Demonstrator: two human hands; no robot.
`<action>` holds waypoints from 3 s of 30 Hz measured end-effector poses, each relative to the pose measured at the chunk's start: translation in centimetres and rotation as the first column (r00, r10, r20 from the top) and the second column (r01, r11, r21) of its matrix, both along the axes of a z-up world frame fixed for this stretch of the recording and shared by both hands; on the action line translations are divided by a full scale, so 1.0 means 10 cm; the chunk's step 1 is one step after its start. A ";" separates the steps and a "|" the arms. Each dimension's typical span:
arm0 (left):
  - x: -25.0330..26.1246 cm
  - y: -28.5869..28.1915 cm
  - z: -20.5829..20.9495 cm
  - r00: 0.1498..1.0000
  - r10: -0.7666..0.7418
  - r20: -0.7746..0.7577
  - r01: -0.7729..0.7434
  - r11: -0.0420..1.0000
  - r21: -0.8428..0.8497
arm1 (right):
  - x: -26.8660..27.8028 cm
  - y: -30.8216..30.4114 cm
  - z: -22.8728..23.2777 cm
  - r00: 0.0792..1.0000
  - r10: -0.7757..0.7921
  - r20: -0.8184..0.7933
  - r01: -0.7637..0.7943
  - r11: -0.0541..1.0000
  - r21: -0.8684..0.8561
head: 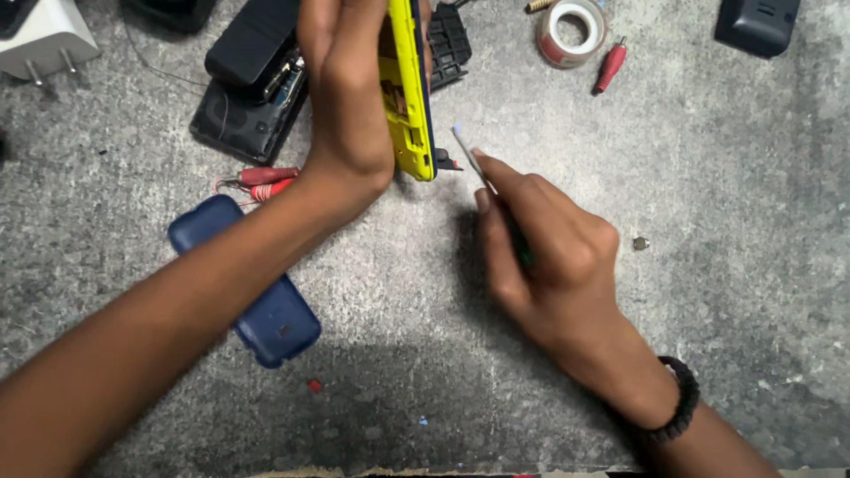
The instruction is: The person uses a thin metal tool to pry open the outer casing of a mobile phone and separates the front panel from the internal components.
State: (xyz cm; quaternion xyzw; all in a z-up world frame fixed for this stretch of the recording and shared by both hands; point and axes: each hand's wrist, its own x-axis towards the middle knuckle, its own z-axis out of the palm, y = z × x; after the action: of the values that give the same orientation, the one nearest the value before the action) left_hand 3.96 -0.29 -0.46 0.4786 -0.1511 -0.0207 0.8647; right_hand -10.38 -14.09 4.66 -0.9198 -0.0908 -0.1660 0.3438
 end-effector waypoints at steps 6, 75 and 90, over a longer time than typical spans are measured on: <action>-0.12 -0.04 0.03 0.984 0.040 0.176 -0.047 0.998 0.033 | -0.04 0.07 0.01 0.999 0.032 0.017 -0.033 0.999 0.040; -0.21 -0.01 0.02 0.993 -0.047 0.112 0.030 0.989 0.142 | 0.40 -0.28 -0.14 0.995 -0.099 0.019 0.099 0.995 -0.026; -0.06 0.06 -0.03 0.984 -0.177 0.007 0.178 0.981 -0.072 | 0.30 -0.02 -0.13 0.995 0.029 -0.091 0.000 0.952 0.306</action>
State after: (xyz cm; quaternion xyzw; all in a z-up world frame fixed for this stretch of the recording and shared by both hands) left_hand 3.36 0.27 -0.79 0.4317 -0.1943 -0.0920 0.8760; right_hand -7.41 -14.28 3.33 -0.8617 -0.0543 -0.1320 0.4869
